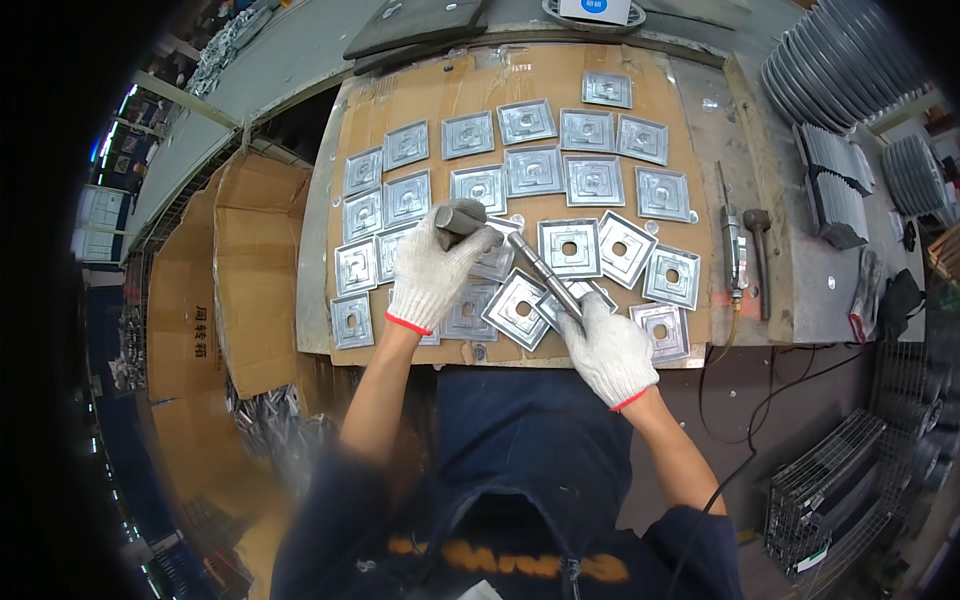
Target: The worker uses a metal rod and a hammer to flatten or straighten square metal components on a workbench.
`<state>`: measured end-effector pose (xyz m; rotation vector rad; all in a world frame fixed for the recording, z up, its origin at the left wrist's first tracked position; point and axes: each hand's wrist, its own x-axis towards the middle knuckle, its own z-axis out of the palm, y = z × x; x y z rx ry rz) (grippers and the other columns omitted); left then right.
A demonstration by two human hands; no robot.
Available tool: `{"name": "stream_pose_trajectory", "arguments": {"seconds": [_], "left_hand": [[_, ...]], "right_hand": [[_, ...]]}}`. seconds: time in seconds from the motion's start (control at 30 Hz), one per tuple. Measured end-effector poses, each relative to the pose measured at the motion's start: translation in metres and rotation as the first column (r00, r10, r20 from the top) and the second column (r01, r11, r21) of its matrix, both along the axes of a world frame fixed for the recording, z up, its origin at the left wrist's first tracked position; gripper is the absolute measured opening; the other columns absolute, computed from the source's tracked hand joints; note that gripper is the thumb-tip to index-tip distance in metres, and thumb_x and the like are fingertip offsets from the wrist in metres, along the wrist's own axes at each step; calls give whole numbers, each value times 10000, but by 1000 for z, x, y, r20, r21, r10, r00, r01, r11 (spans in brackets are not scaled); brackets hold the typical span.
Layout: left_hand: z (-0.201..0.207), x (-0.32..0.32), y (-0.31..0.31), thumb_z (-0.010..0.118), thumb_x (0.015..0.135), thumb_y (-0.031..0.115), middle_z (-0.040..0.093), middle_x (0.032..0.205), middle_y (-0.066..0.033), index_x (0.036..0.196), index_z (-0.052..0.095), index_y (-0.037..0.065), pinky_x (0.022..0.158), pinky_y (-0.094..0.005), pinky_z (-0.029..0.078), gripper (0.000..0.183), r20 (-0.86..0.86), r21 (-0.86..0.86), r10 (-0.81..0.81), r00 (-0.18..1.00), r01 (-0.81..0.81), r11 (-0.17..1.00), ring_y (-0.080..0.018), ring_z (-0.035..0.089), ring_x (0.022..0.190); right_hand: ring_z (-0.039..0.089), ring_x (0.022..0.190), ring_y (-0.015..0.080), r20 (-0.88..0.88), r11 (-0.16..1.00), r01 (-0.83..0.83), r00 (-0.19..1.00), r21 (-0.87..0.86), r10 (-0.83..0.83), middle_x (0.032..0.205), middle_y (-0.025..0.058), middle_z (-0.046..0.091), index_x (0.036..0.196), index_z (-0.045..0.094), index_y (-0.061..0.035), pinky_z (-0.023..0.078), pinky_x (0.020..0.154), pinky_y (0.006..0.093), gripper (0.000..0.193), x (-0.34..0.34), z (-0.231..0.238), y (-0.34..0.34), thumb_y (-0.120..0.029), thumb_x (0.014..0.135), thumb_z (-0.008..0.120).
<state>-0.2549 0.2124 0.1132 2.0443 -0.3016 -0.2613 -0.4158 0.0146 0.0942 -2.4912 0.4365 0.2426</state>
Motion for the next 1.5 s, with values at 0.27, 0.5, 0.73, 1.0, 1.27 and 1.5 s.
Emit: {"name": "stream_pose_trajectory", "arguments": {"seconds": [0.27, 0.5, 0.73, 1.0, 1.27, 1.5], "left_hand": [[2, 17, 34, 828, 950, 131, 815, 1064, -105, 1252, 721, -10, 871, -294, 603, 350, -92, -195, 186, 978, -200, 960, -156, 763, 925], [-8, 28, 94, 799, 953, 109, 813, 974, -102, 1173, 727, -26, 847, -303, 597, 268, 61, 95, 354, 933, -359, 928, -143, 760, 905], [-39, 30, 103, 806, 955, 120, 790, 900, -86, 1144, 713, -35, 810, -300, 609, 262, 4, 25, 377, 926, -377, 926, -148, 758, 831], [-34, 27, 101, 848, 938, 247, 811, 975, -118, 1205, 743, -23, 821, -341, 606, 395, 129, 221, 371, 920, -391, 893, -174, 767, 868], [-43, 31, 103, 845, 945, 257, 815, 993, -114, 1188, 750, -21, 838, -337, 593, 381, 93, 304, 395, 914, -404, 863, -175, 759, 885], [-63, 33, 122, 790, 958, 414, 789, 960, -189, 1187, 733, 42, 848, -460, 585, 441, 57, 247, 338, 939, -341, 907, -368, 772, 921]], "right_hand": [[726, 805, 482, 106, 978, 126, 984, 167, -145, 800, 244, 717, 1124, 650, -57, 547, 720, 546, 388, 2, 31, -11, -438, 1053, 675], [726, 867, 494, 76, 969, 110, 989, 220, -129, 859, 264, 734, 1161, 676, -30, 546, 773, 548, 434, -3, 11, -13, -451, 1058, 663], [719, 930, 491, 46, 953, -32, 999, 302, 19, 930, 283, 725, 1135, 684, -11, 539, 819, 545, 463, 18, 7, 15, -468, 1071, 638], [719, 955, 500, -37, 956, -58, 997, 289, 72, 935, 290, 734, 1165, 680, 2, 541, 820, 548, 507, 27, 8, 25, -494, 1083, 614], [729, 889, 498, 55, 967, -148, 989, 206, 140, 875, 271, 732, 1179, 668, -6, 550, 783, 548, 509, 35, -2, 28, -502, 1081, 606], [734, 726, 418, 379, 902, -232, 922, 364, 84, 777, 181, 726, 1163, 667, -34, 573, 669, 470, 389, 90, 77, 81, -409, 1061, 690]]}}
